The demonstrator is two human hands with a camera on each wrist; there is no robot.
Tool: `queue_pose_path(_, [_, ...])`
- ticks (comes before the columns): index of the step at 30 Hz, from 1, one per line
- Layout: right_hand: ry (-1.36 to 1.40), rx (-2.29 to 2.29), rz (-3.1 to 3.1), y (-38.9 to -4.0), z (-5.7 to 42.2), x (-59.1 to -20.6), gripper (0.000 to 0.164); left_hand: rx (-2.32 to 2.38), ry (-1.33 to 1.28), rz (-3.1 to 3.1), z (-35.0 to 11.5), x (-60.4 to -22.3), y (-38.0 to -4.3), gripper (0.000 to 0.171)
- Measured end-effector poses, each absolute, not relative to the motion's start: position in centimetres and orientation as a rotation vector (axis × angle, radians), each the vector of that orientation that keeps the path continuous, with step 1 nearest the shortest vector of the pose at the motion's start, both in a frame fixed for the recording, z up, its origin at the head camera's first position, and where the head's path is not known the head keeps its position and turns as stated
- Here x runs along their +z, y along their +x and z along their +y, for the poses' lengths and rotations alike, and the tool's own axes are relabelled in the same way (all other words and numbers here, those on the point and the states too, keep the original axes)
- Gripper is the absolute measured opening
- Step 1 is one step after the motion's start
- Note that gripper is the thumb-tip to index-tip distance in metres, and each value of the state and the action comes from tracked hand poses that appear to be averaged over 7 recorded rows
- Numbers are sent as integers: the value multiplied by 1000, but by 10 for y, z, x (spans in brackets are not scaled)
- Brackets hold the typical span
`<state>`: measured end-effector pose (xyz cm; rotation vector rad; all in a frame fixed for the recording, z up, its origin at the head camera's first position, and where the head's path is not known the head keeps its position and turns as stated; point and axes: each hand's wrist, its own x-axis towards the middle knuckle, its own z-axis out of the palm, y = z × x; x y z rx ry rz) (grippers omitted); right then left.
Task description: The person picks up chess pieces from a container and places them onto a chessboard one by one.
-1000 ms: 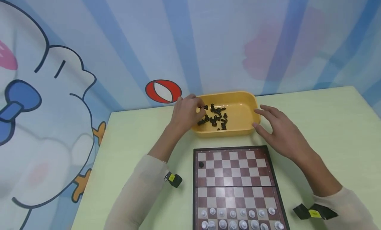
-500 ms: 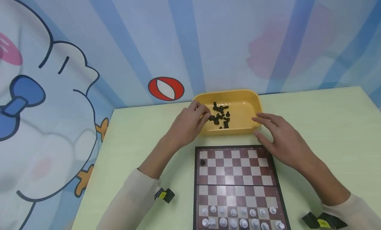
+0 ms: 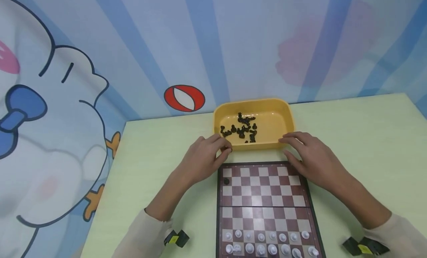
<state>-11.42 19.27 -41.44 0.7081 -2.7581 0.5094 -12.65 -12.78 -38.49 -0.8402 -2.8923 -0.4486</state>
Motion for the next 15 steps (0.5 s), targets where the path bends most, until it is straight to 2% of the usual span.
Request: queue_pose_path(15, [717, 409, -2801, -117, 191, -412, 34, -506, -815, -3035, -132, -396, -111, 17])
